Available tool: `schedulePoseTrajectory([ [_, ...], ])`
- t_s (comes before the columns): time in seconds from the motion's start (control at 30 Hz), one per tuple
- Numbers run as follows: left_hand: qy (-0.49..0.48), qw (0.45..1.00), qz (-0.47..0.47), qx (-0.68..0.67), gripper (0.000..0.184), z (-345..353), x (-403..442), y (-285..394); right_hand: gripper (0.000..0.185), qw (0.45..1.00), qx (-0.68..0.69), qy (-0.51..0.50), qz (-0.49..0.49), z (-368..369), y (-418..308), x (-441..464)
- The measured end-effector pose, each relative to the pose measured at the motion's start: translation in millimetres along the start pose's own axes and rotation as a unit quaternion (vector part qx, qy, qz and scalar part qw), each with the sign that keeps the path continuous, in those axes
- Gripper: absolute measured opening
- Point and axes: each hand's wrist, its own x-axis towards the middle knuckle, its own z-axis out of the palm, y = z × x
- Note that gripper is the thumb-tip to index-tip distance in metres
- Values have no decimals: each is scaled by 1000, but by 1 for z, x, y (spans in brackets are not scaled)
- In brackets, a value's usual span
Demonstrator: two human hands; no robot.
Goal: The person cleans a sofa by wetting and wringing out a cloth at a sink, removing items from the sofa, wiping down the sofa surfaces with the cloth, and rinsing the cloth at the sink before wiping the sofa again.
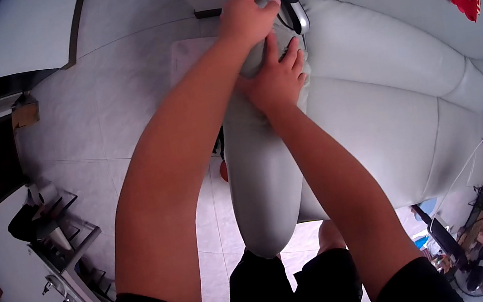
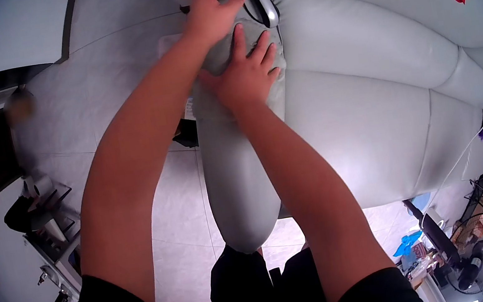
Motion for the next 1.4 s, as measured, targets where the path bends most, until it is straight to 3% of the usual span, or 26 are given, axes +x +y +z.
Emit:
schedulePoseTrajectory([
  [0.03, 66, 993, 91, 42, 58, 7, 2, -14, 121, 1000, -3, 17, -8, 6, 3, 4],
  [0.07, 66, 993, 92, 43, 58, 8, -2, -20, 121, 1000, -1, 18, -9, 6, 1, 4],
  [0.13, 90, 969, 213, 83, 54, 9, -11, -31, 115, 1000, -4, 10, -8, 4, 2, 1],
  [0.17, 88, 970, 211, 84, 54, 9, -26, -37, 115, 1000, -3, 7, -6, 9, 9, 1],
  [0.23, 15, 926, 334, 178, 52, 7, -71, -50, 93, 998, -32, 34, -46, 21, 23, 2],
  [0.27, 13, 926, 329, 184, 52, 3, -100, -49, 93, 998, -27, 28, -46, 24, 28, -5],
  [0.37, 42, 939, 271, 209, 56, 0, -194, -48, 67, 987, -79, 32, -140, 21, 43, -54],
  [0.43, 22, 947, 220, 234, 59, 7, -261, -57, 67, 984, -99, 6, -147, 28, 66, -111],
  [0.67, -117, 960, 81, 240, 60, 41, -541, -55, 63, 987, 102, -85, -94, 42, 180, -376],
  [0.8, -116, 959, 59, 250, 64, 52, -596, -57, 57, 983, 88, -65, -146, 54, 205, -414],
  [0.9, -97, 971, -39, 217, 70, 49, -570, -43, 53, 979, 39, -58, -193, 48, 184, -378],
  [1.0, -6, 982, 3, 187, 75, 43, -515, -49, 50, 974, -9, -43, -223, 38, 149, -323],
  [1.17, 47, 983, 88, 156, 72, 17, -388, -56, 53, 970, -75, 21, -230, 37, 93, -216],
  [1.3, 108, 959, 208, 162, 69, 9, -272, -76, 54, 959, -144, 66, -237, 40, 56, -113],
  [1.4, 80, 964, 202, 154, 61, -8, -191, -73, 59, 947, -190, 98, -240, 42, 29, -43],
])
